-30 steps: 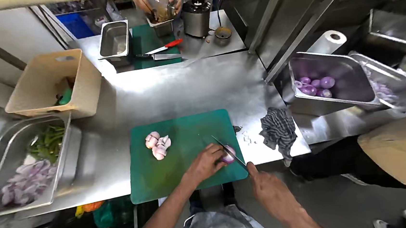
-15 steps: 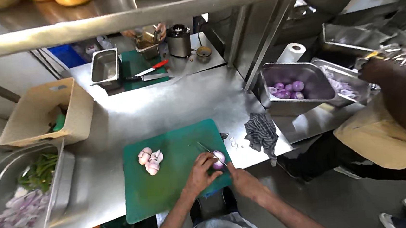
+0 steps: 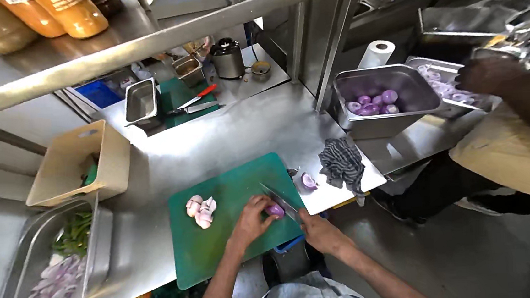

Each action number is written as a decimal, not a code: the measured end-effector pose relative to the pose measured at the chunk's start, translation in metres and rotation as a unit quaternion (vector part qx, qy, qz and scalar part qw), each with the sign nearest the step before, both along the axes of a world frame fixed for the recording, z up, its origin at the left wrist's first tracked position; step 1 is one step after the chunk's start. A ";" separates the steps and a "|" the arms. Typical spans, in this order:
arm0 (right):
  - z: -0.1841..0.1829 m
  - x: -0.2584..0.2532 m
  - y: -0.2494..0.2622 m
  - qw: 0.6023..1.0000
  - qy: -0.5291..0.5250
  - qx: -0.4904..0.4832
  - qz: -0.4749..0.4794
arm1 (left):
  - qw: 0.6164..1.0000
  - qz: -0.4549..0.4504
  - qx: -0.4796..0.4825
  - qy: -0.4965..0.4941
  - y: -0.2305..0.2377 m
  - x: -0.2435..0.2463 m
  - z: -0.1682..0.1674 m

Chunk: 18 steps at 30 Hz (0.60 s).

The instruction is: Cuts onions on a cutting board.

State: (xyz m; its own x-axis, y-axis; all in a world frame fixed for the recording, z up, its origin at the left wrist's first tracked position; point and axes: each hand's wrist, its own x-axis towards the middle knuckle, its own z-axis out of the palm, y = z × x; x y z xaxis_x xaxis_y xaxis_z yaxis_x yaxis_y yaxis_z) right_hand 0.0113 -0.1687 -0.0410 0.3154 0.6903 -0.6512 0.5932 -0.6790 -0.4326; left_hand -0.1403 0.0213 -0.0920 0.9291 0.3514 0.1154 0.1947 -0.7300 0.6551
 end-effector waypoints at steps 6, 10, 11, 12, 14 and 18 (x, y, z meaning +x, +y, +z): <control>0.008 0.019 -0.005 0.999 0.033 0.023 0.007 | 0.994 -0.072 -0.028 0.072 0.014 0.016 0.020; 0.015 0.026 -0.009 0.998 0.059 0.026 0.011 | 0.991 -0.093 -0.034 0.095 0.019 0.023 0.025; 0.015 0.027 -0.010 0.998 0.064 0.024 0.009 | 0.990 -0.096 -0.036 0.099 0.019 0.024 0.025; 0.015 0.027 -0.012 0.997 0.070 0.022 0.007 | 0.990 -0.098 -0.037 0.100 0.019 0.024 0.025; 0.013 0.027 -0.014 0.997 0.080 0.020 0.004 | 0.989 -0.101 -0.037 0.103 0.019 0.024 0.025; 0.010 0.024 -0.013 0.996 0.093 0.013 0.007 | 0.989 -0.103 -0.036 0.098 0.020 0.024 0.023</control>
